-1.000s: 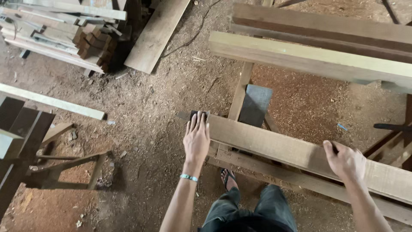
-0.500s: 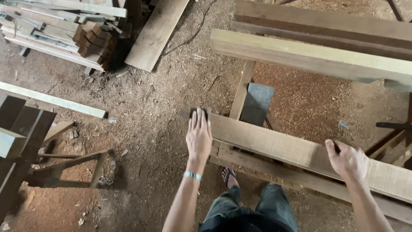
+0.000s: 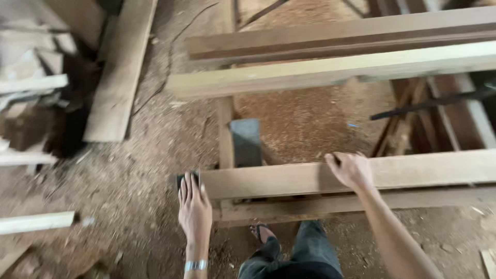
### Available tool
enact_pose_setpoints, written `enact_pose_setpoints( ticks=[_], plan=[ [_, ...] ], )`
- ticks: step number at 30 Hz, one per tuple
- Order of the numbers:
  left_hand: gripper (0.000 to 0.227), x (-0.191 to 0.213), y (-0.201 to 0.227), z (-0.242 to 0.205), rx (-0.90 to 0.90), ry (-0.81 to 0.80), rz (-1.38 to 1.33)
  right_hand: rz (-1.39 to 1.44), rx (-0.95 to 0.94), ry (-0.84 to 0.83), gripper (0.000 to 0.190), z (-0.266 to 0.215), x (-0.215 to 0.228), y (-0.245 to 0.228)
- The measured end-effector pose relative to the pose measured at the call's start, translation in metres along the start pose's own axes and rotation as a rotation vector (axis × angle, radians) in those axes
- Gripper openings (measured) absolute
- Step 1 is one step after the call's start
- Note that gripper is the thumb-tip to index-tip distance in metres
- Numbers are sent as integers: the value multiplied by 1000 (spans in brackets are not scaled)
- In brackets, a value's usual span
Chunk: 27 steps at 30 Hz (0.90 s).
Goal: The person sands a wooden plank with a piece of sandpaper, moving it back and forth across the top surface and the edges of the wood.
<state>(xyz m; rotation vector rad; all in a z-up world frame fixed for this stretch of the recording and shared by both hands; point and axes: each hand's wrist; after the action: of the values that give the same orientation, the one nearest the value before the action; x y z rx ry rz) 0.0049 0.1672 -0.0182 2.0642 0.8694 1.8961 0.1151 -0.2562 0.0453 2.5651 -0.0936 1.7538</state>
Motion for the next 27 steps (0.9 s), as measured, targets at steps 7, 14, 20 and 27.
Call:
enact_pose_setpoints(
  ticks=[7,14,20,27],
  plan=[
    [50,-27,-30,-30,-196,-20,91,3,151,76,54,5,2,-5],
    [57,-39,-22,6,-48,-40,139,-84,7,24,60,11,-2,4],
    [58,-49,-41,-9,-297,-29,180,-6,6,-116,65,26,-20,9],
    [59,-58,-56,23,-158,68,177,34,27,-69,60,27,-19,17]
  ],
)
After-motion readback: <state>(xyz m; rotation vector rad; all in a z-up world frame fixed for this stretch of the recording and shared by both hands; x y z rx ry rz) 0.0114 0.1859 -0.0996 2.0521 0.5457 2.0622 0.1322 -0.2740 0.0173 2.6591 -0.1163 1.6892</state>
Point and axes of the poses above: each hand's wrist, its own z-axis towards the middle knuckle, its own x-axis out of the back of the hand, y = z × x, and after that the axes turned 13 degrees about -y, right-handed
